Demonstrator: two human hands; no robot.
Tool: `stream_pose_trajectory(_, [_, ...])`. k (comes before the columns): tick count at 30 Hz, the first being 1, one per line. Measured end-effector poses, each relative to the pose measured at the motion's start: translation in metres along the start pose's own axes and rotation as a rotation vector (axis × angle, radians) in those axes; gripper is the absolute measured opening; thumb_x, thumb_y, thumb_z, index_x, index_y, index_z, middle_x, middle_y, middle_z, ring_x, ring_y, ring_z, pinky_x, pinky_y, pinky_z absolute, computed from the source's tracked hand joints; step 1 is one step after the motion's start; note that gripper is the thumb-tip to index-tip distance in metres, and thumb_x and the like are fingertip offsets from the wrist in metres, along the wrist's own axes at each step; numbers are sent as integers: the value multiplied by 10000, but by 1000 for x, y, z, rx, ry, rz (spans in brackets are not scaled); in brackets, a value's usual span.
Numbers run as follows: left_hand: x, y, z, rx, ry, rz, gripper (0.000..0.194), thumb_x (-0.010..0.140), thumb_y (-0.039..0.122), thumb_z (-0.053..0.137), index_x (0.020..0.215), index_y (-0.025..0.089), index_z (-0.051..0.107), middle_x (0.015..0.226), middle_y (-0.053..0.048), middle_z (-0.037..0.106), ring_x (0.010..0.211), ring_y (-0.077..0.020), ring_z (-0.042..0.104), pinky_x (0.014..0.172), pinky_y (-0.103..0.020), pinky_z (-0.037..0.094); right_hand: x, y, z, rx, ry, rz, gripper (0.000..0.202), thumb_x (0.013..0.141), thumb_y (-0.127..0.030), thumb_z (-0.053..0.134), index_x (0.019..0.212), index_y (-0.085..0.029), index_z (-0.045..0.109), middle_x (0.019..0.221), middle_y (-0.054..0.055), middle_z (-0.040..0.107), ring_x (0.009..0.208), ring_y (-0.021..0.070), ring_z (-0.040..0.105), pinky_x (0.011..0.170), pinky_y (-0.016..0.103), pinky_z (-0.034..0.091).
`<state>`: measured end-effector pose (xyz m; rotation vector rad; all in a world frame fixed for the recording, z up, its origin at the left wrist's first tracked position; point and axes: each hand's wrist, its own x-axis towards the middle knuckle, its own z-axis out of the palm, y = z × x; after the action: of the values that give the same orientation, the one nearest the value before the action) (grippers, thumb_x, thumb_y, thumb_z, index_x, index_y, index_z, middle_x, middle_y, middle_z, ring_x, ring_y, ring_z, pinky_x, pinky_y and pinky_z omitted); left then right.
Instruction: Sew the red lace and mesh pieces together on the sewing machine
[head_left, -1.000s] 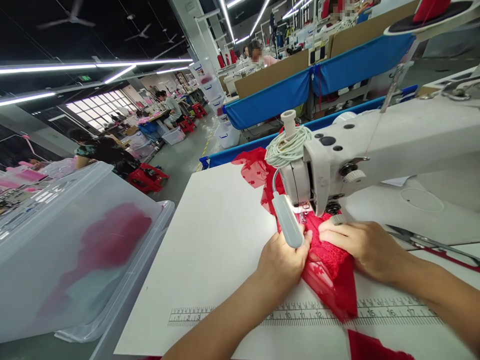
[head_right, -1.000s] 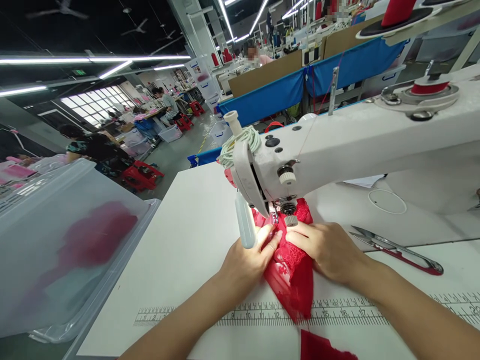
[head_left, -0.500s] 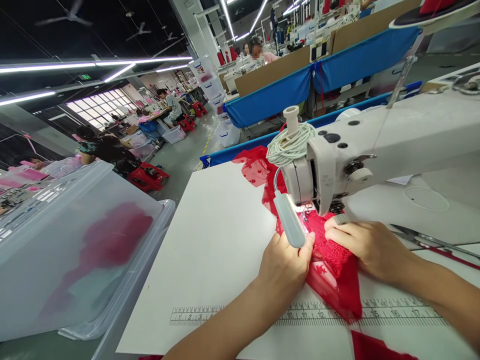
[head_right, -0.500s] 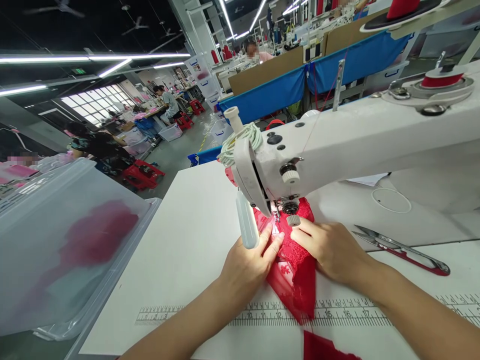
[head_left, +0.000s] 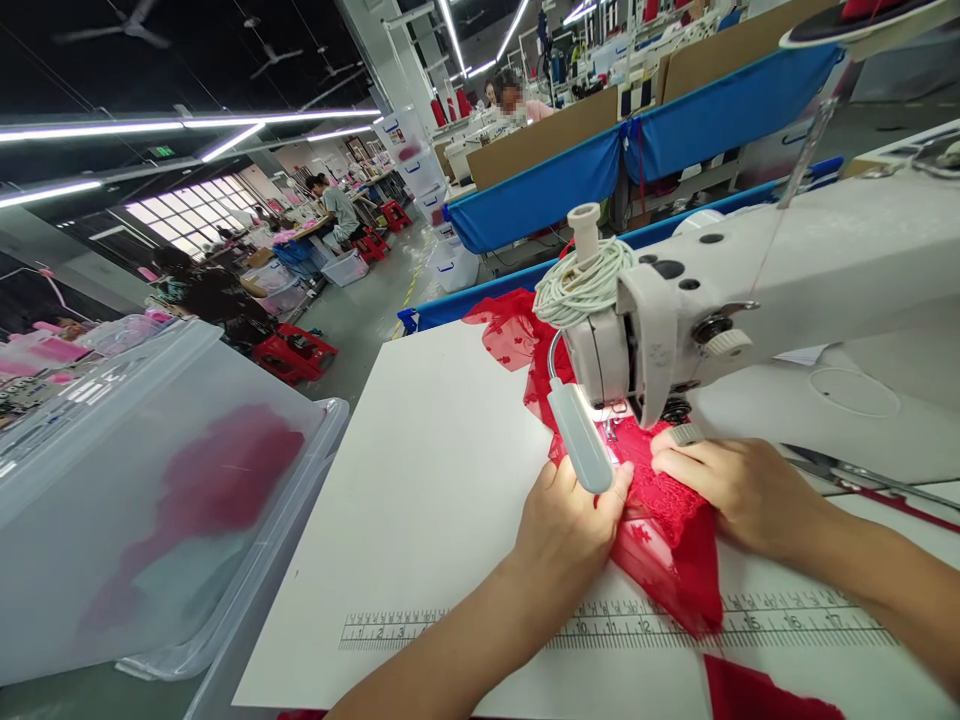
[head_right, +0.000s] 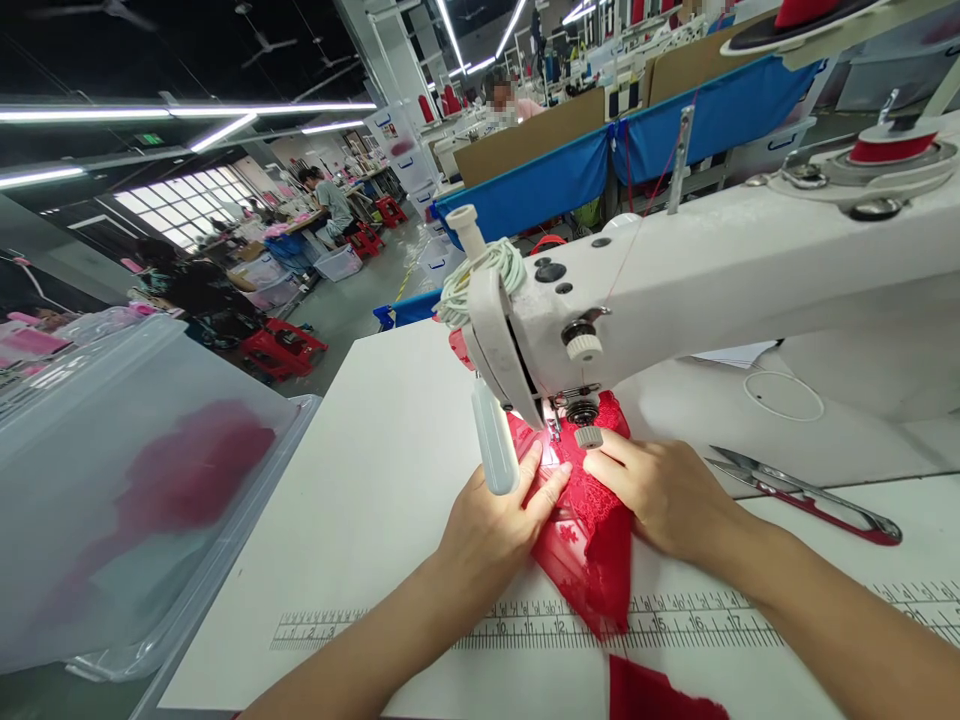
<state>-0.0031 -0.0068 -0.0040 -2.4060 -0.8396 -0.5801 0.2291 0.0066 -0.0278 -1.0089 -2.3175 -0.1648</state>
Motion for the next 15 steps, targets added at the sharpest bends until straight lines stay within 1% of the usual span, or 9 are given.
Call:
stream_pose_trajectory(2, [0,-1,0,6,-9,-1,332,904,-11,558,1169,136,692,1085,-162,738,833,-227,692,640,-345,513,-1,1,1,0,-2,1,213,863,-80,420,858,-227,575,747,21,661,535,164,522,486,315,270])
stream_pose_trajectory(5, [-1,-1,-1,16,-67,9,325,914,6,577,1193,138,679,1108,-165,728,881,-238,695,663,-351,523,-3,2,2,-4,-3,5,231,861,-74,421,888,-228,591,806,30,693,554,162,550,491,310,278])
stream_pose_trajectory(7, [-1,-2,-1,18,-102,4,309,924,23,592,1199,138,672,1113,-164,723,907,-242,695,673,-350,525,-4,3,3,-9,-2,6,242,861,-68,412,892,-229,591,810,29,695,556,160,551,495,306,283])
stream_pose_trajectory(11, [1,-3,0,9,-100,-3,249,940,41,594,1155,127,686,1100,-168,721,891,-247,695,690,-367,525,-5,4,3,-26,-6,6,252,843,-58,405,883,-229,586,746,19,658,532,162,515,491,307,271])
stream_pose_trajectory(15, [4,-5,0,-17,-94,-31,240,954,31,539,1103,126,703,1095,-161,725,840,-230,682,679,-364,518,-4,3,2,-35,-36,14,258,829,-58,409,894,-226,593,810,34,683,542,169,526,488,315,278])
